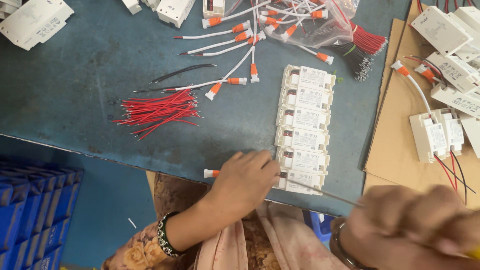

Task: The person organizes and prepares electronic driver modules by aligning them on a table and handling connected wires by hand.

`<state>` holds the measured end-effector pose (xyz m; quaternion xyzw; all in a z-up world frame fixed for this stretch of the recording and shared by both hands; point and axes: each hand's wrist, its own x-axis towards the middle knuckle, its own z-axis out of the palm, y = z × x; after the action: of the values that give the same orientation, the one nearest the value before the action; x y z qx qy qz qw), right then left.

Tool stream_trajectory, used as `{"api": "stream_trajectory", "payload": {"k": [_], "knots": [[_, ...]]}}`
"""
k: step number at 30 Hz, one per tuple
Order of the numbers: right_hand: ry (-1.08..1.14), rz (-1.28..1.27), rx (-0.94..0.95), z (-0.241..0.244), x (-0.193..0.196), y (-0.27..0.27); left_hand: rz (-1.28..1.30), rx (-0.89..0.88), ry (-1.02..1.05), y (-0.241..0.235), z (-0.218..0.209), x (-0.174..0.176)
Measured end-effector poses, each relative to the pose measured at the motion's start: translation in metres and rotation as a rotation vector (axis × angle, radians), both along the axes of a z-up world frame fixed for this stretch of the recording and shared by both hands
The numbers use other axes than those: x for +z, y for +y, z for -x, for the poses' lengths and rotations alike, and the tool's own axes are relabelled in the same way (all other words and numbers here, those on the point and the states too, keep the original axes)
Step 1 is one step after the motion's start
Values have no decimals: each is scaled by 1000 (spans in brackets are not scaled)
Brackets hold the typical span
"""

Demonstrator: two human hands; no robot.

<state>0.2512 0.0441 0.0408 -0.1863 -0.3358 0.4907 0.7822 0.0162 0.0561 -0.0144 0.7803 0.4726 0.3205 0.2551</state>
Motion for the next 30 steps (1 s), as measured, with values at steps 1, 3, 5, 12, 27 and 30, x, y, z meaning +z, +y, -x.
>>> {"api": "stream_trajectory", "payload": {"k": [1, 3, 5, 12, 27, 30], "knots": [[22, -22, -56, -4, 2, 3, -4, -1, 2, -2, 1, -1], [-131, -47, -152, -6, 0, 10, -17, -4, 5, -4, 1, -2], [-396, -32, -185, -4, 1, 17, -12, -1, -13, -6, 1, -2], [-1482, 95, 292, 10, 46, 33, 24, -53, -105, 2, -6, -14], [-1717, 203, 172, 26, -23, 18, -92, 13, -154, -4, -7, -22], [-1718, 225, 173, 28, -25, 18, -105, 32, -157, -5, -6, -20]]}}
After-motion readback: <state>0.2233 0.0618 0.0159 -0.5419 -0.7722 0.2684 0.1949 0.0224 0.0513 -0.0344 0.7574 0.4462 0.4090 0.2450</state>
